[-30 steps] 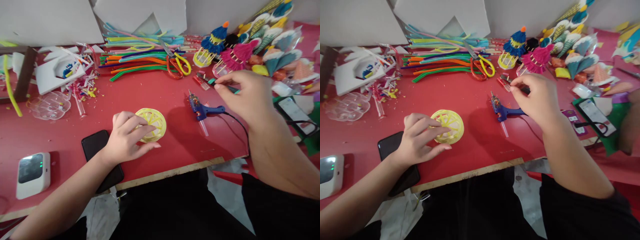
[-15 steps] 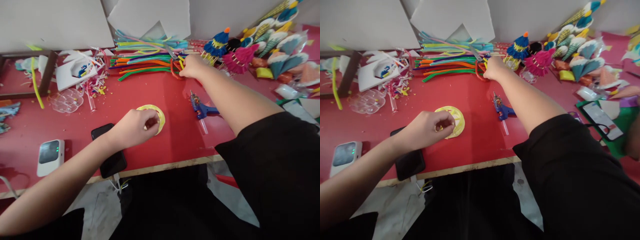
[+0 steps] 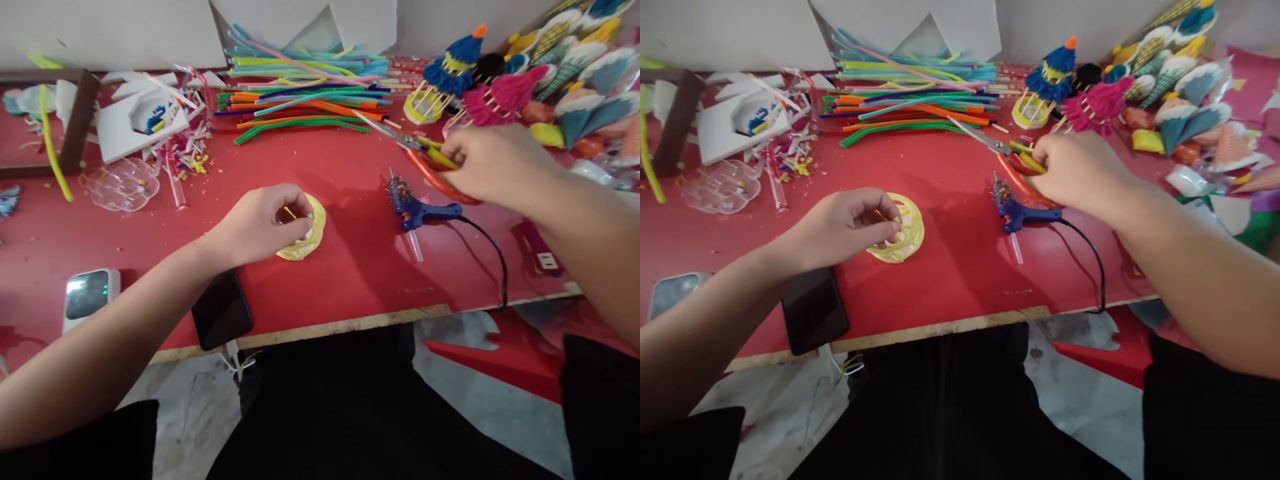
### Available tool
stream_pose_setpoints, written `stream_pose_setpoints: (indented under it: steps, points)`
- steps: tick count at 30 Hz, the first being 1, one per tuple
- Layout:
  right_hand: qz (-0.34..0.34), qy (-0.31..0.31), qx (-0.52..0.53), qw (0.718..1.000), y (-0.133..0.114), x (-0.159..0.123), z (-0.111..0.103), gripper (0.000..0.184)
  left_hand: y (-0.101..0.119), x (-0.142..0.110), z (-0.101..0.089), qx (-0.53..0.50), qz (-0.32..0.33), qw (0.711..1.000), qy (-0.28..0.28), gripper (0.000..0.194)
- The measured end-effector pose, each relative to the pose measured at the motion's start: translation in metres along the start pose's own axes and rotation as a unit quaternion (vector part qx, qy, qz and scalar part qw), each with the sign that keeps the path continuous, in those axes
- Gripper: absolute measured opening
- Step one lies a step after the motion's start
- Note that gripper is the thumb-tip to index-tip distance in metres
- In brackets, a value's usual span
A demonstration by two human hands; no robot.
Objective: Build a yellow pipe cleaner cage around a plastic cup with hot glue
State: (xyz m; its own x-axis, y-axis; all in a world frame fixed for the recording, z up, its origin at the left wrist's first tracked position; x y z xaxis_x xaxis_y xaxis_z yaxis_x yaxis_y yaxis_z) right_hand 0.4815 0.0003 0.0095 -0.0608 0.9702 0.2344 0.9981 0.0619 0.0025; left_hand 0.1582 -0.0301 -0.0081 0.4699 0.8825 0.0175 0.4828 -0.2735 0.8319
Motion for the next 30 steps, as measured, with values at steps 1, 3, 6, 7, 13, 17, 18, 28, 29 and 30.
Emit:
stream_pose_setpoints:
  steps: [1, 3, 6, 7, 13, 17, 18, 28, 29, 30]
  points:
    - [0.012, -0.016, -0.010, 1.000, -0.002, -0.017, -0.007, 0.063, -0.001, 0.000, 0.000, -0.009, 0.002, 1.000, -0.001, 0.007]
    - [0.005, -0.040, -0.001, 0.999, -0.011, -0.049, -0.020, 0.067, -0.002, -0.001, 0.000, -0.022, 0.007, 1.000, 0.001, 0.008]
    - [-0.069, -0.020, 0.008, 0.997, -0.028, -0.090, -0.031, 0.075, -0.003, -0.003, 0.000, -0.029, 0.010, 0.999, 0.011, 0.008]
    - [-0.102, -0.005, 0.008, 0.995, -0.034, -0.101, -0.033, 0.073, -0.004, -0.004, 0.000, -0.031, 0.007, 0.999, 0.013, 0.008]
    - [-0.177, 0.057, 0.002, 0.983, -0.049, -0.134, -0.024, 0.065, -0.012, -0.003, -0.001, -0.052, -0.017, 0.999, -0.005, 0.006]
    - [-0.202, 0.069, 0.078, 0.974, -0.053, -0.131, -0.017, 0.051, -0.012, 0.000, -0.002, -0.041, -0.010, 0.999, -0.010, 0.006]
    - [-0.204, 0.071, 0.090, 0.972, -0.054, -0.129, -0.016, 0.050, -0.012, 0.000, -0.001, -0.037, -0.007, 0.999, -0.011, 0.006]
    - [-0.204, 0.062, 0.077, 0.974, -0.059, -0.126, -0.014, 0.050, -0.008, 0.003, 0.002, -0.047, -0.028, 0.999, 0.003, 0.006]
    - [-0.202, 0.063, 0.073, 0.975, -0.060, -0.126, -0.014, 0.051, -0.007, 0.003, 0.002, -0.046, -0.029, 0.999, 0.003, 0.006]
    - [-0.200, 0.065, 0.068, 0.975, -0.060, -0.126, -0.014, 0.052, -0.007, 0.003, 0.002, -0.044, -0.028, 0.999, 0.002, 0.006]
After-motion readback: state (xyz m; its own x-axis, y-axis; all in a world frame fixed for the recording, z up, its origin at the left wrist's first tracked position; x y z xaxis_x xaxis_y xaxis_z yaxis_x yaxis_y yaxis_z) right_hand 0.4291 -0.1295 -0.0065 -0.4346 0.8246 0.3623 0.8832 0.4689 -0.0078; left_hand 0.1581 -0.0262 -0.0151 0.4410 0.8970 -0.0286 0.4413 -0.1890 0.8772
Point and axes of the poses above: each hand's wrist, its own x-axis towards the middle knuckle, its own z-axis out of the palm, y = z × x, the point moved 3 cm from there along x, towards the middle knuckle, and after that the axes turned 5 degrees about y, right-handed, at the moved point
